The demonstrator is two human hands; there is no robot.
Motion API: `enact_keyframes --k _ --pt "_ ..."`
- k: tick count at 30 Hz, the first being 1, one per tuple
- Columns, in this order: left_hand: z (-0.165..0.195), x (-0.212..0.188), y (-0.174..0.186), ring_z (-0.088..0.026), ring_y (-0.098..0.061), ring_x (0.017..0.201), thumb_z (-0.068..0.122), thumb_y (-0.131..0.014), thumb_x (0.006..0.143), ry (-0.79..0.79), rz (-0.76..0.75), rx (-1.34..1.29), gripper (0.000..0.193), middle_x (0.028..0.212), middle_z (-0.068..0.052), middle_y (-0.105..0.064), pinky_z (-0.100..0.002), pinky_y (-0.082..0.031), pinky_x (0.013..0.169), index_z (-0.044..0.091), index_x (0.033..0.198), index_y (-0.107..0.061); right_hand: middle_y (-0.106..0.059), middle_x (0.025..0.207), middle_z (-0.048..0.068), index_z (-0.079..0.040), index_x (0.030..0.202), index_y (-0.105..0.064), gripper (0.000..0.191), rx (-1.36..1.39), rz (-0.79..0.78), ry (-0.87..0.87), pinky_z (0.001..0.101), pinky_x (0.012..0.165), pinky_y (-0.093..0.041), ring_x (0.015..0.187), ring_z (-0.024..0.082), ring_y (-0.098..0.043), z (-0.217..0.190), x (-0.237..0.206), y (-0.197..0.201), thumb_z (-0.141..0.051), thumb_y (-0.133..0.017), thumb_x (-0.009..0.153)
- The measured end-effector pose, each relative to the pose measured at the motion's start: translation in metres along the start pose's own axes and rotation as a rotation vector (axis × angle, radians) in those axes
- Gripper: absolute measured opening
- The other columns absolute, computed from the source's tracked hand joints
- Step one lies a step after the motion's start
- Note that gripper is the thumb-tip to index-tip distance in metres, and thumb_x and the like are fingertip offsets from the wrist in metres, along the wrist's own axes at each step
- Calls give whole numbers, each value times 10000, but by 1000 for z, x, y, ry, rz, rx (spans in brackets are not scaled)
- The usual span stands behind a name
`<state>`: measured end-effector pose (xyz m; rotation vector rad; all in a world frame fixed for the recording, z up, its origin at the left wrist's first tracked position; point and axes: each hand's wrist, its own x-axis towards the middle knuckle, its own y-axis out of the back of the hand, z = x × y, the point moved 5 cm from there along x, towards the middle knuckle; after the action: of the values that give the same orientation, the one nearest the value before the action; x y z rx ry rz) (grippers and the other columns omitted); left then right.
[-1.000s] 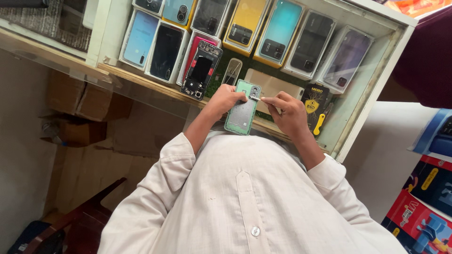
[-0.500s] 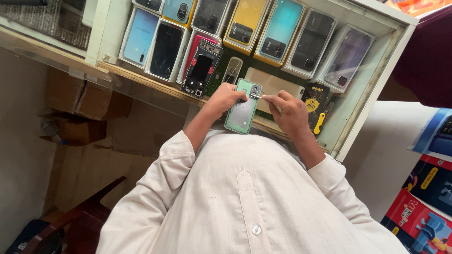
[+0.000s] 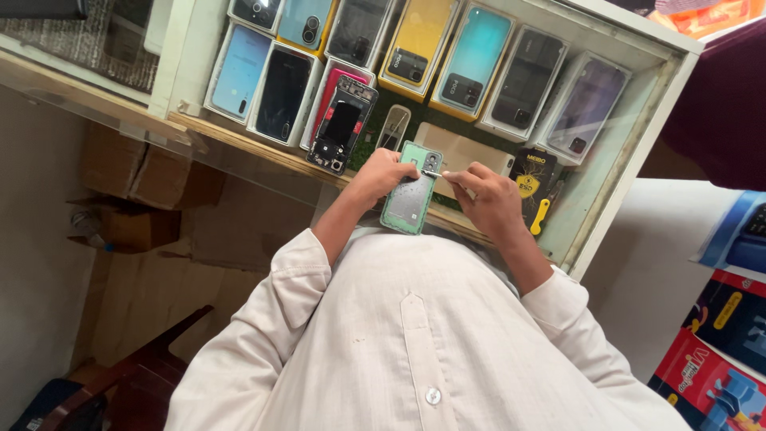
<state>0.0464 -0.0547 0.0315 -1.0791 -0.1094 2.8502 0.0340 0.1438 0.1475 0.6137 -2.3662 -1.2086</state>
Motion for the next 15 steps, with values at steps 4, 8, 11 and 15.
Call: enact_keyframes --k 4,8,11,15 --pt "0 0 0 -122 -646 618 139 -744 789 -24 2 46 176 734 -74 -726 -291 -515 587 -35 814 -758 -640 831 22 -213 1033 -784 126 10 -32 17 385 553 -498 629 246 -643 2 3 1 -151 -766 925" --pt "-1 0 0 -117 -652 621 128 -748 786 -30 -18 19 165 736 -73 -726 -290 -521 584 -34 816 -747 -651 855 36 -191 1002 -780 99 12 -83 44 406 554 -492 620 260 -639 6 11 2 -148 -759 915" --pt "-2 1 0 -120 -637 609 122 -745 791 -43 -16 49 169 728 -78 -714 -294 -511 569 -44 819 -752 -631 851 61 -153 1022 -779 114 24 -124 105 413 568 -489 671 291 -640 6 15 1 -151 -764 909" --pt "-4 1 -1 -119 -645 615 113 -746 794 -44 -32 19 166 739 -75 -720 -292 -518 576 -48 837 -749 -656 881 59 -133 1018 -767 99 89 -162 106 413 601 -504 713 300 -654 7 17 0 -135 -751 921"
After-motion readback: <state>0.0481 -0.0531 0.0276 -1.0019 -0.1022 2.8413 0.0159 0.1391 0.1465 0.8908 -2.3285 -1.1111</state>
